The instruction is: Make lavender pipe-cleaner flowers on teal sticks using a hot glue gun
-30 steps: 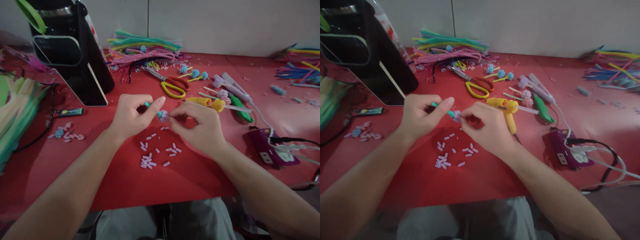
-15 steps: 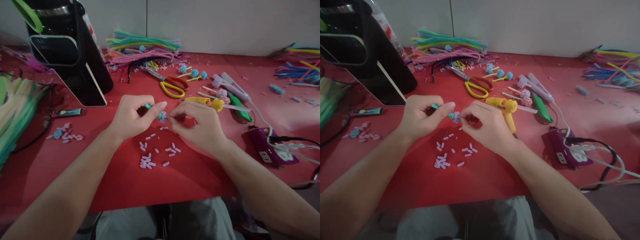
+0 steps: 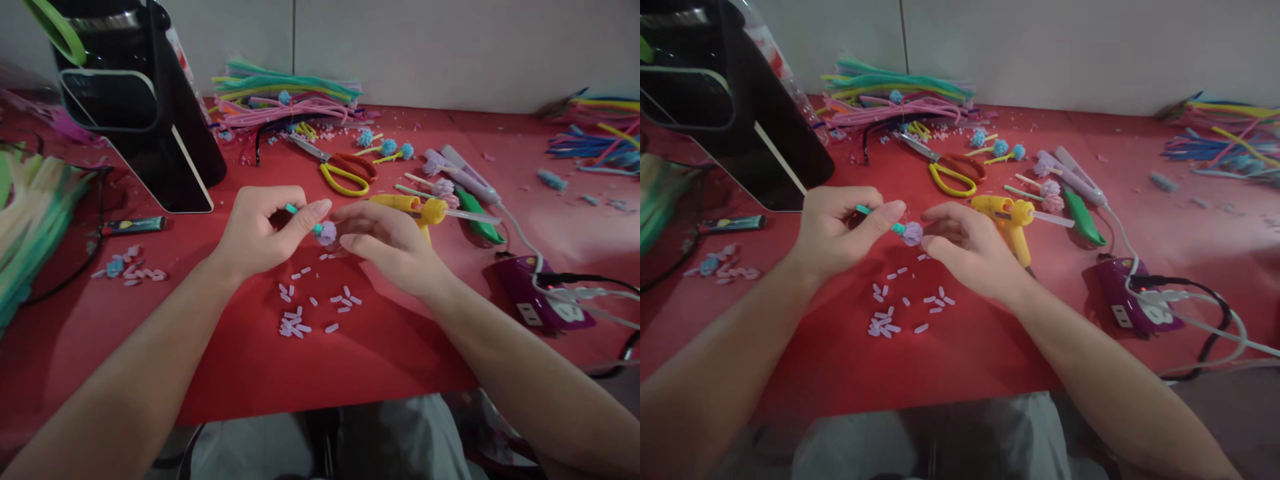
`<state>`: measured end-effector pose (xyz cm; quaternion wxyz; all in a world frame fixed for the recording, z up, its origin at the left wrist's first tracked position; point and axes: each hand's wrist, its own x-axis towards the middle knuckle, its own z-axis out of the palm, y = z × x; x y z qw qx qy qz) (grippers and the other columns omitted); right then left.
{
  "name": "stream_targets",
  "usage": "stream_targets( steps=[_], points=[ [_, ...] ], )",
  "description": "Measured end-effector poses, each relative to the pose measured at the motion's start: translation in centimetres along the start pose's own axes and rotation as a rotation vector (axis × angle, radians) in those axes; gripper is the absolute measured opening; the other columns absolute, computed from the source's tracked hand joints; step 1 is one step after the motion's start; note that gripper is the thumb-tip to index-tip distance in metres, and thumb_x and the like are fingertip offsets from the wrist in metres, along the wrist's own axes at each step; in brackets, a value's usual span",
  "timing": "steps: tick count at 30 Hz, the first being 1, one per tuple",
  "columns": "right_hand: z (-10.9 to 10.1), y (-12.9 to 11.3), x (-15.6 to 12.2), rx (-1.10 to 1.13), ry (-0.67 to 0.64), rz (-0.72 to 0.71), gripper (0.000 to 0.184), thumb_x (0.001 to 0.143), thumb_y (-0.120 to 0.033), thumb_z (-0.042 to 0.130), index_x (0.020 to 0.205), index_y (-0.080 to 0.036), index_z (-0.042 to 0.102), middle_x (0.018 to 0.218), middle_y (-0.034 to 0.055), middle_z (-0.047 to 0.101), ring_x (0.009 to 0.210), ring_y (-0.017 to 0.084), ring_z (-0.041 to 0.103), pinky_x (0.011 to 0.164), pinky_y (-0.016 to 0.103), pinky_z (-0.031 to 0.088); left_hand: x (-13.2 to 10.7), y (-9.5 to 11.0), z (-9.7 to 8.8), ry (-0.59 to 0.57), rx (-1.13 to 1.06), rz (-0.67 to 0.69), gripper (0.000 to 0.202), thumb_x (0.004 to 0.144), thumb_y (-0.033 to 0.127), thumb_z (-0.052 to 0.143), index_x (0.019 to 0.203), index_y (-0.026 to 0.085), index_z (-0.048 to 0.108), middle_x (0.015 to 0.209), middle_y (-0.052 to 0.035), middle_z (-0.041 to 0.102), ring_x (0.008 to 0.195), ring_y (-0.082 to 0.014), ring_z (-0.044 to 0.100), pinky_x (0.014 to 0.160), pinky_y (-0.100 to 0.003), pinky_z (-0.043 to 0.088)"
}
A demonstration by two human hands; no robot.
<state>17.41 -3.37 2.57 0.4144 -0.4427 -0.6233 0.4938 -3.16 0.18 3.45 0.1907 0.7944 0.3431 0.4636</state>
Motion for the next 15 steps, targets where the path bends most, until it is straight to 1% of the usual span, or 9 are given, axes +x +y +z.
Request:
stream_targets(
  steps=[2,6,10,15],
  points=[
    [0.17,-0.2,-0.03,0.056,-0.035,0.051,0.021,0.084,-0.027,0.072,0.102,-0.018,0.068,0.093,0.0048,0.074,0.083,0.019,0.071,0.079,0.033,0.06,0.0,0.1,0.08,-0.002,-0.021,0.011,0.044,0.091,0.034,0.068,0.056,0.017,0.048,0.05,0.0059,0.031,0.048,-0.0065,0.026,0.048,-0.025,0.027],
    [0.58,-0.43,-0.14,0.065,-0.035,0.064,0.019,0.085,-0.034,0.075,0.094,-0.018,0.071,0.094,0.0045,0.074,0.084,0.018,0.07,0.079,0.032,0.06,0.0,0.32,0.29,-0.021,0.001,-0.005,0.046,0.09,0.033,0.068,0.054,0.017,0.045,0.049,0.0056,0.031,0.048,-0.0068,0.026,0.048,-0.025,0.026],
    [0.76,-0.28,-0.06,0.04,-0.025,0.059,0.018,0.084,-0.033,0.074,0.092,-0.017,0.072,0.089,0.0039,0.074,0.083,0.018,0.069,0.077,0.031,0.059,-0.04,0.34,0.4,-0.034,0.013,0.014,0.046,0.089,0.034,0.069,0.052,0.017,0.048,0.047,0.0058,0.033,0.046,-0.0062,0.027,0.047,-0.025,0.027],
    [0.88,-0.12,-0.03,0.021,0.009,0.047,0.015,0.082,-0.029,0.074,0.091,-0.018,0.072,0.087,0.0029,0.074,0.079,0.016,0.068,0.074,0.029,0.057,-0.13,0.37,0.46,-0.037,0.051,0.014,0.043,0.088,0.03,0.07,0.052,0.016,0.051,0.046,0.006,0.036,0.045,-0.0051,0.03,0.047,-0.024,0.026]
  ],
)
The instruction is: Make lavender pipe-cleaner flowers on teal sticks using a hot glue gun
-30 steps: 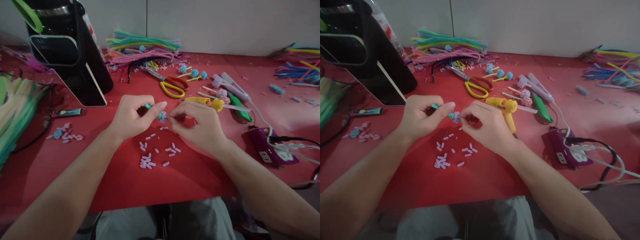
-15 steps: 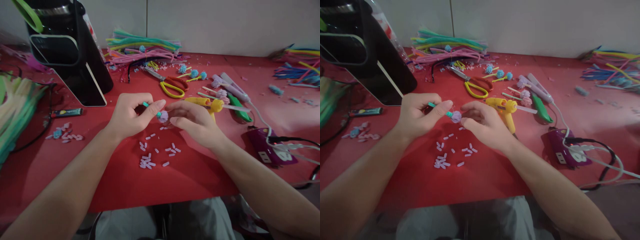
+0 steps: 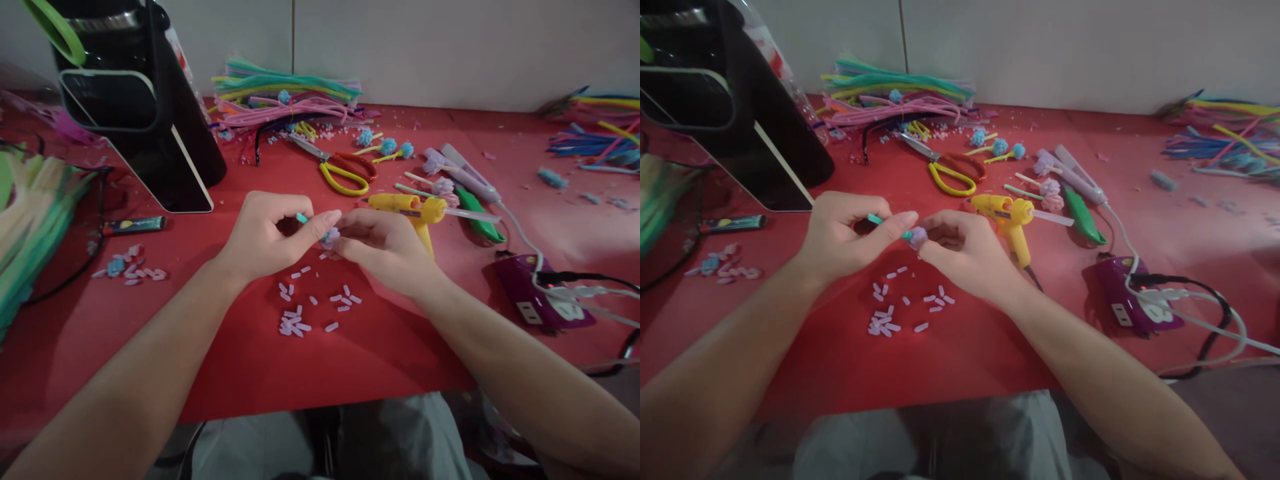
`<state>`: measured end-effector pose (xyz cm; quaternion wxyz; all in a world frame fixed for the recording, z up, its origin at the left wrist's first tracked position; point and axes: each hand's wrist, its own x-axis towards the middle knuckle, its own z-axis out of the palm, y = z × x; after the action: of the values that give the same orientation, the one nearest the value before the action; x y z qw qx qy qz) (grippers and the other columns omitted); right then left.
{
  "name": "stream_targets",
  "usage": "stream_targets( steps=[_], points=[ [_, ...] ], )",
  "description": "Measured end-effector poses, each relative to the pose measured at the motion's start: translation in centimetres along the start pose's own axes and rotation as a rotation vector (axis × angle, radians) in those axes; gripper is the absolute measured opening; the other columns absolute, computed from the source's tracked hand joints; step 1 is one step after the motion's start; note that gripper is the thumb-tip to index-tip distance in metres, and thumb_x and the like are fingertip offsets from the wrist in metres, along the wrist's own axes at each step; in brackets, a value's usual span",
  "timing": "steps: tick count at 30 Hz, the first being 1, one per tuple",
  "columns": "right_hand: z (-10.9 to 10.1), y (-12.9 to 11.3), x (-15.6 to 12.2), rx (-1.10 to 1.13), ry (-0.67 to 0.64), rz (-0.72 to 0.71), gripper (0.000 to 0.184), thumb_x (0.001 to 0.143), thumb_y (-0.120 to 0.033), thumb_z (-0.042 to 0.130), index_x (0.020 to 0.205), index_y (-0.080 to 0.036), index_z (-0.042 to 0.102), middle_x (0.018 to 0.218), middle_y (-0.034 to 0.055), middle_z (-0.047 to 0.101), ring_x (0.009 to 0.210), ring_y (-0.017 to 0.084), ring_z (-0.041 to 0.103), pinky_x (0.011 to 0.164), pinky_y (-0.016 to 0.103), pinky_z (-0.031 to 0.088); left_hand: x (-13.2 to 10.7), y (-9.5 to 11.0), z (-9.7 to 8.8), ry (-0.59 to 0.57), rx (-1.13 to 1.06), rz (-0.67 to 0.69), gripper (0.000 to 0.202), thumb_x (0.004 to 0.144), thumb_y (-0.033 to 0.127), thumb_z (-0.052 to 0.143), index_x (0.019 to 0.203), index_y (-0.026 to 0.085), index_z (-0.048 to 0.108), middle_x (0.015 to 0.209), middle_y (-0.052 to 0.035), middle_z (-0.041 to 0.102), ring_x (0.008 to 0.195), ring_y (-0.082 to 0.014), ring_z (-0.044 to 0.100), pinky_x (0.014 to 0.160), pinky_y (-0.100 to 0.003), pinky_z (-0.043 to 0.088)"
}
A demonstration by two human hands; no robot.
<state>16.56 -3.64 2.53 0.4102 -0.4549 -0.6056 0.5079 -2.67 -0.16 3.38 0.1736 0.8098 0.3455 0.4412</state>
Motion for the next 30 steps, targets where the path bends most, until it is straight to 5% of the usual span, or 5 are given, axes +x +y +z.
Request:
stream_targets(
  steps=[14,19,23,28,30],
  points=[
    [0.3,-0.1,0.0,-0.019,0.015,0.019,0.013,0.084,-0.031,0.072,0.085,-0.018,0.071,0.08,0.0018,0.072,0.075,0.017,0.069,0.071,0.029,0.057,0.1,0.0,0.1,-0.006,-0.017,-0.036,0.045,0.089,0.03,0.069,0.052,0.016,0.047,0.048,0.0061,0.03,0.047,-0.0056,0.027,0.046,-0.025,0.025],
    [0.1,-0.1,0.0,0.026,0.012,0.103,0.019,0.085,-0.03,0.067,0.097,-0.015,0.072,0.089,0.0055,0.077,0.079,0.019,0.074,0.079,0.033,0.061,0.2,-0.4,0.2,0.003,-0.014,-0.104,0.045,0.091,0.033,0.068,0.054,0.017,0.047,0.05,0.0054,0.031,0.049,-0.007,0.029,0.047,-0.026,0.025],
    [-0.8,0.5,0.3,-0.239,0.008,0.069,0.026,0.089,-0.028,0.062,0.111,-0.016,0.069,0.093,0.0071,0.078,0.084,0.022,0.075,0.08,0.036,0.06,0.4,-1.1,-0.1,0.055,-0.029,-0.147,0.058,0.091,0.037,0.067,0.05,0.018,0.031,0.051,0.0048,0.022,0.049,-0.0076,0.023,0.047,-0.029,0.02],
    [-1.9,-1.0,-0.1,-0.688,-0.101,-0.042,0.007,0.088,-0.026,0.065,0.088,-0.021,0.071,0.08,0.0031,0.076,0.072,0.019,0.07,0.068,0.032,0.051,0.6,-2.6,-0.5,0.075,-0.102,-0.216,0.065,0.09,0.046,0.067,0.051,0.019,0.023,0.05,0.0046,0.017,0.048,-0.0083,0.018,0.048,-0.033,0.015],
    [-2.2,-2.4,-1.1,-0.858,-0.184,-0.014,0.015,0.091,-0.031,0.064,0.079,-0.022,0.068,0.07,0.0019,0.071,0.06,0.016,0.062,0.058,0.03,0.042,0.6,-3.3,-0.4,0.061,-0.144,-0.228,0.065,0.088,0.048,0.068,0.05,0.019,0.024,0.05,0.0048,0.017,0.048,-0.0085,0.017,0.048,-0.033,0.014]
  ],
)
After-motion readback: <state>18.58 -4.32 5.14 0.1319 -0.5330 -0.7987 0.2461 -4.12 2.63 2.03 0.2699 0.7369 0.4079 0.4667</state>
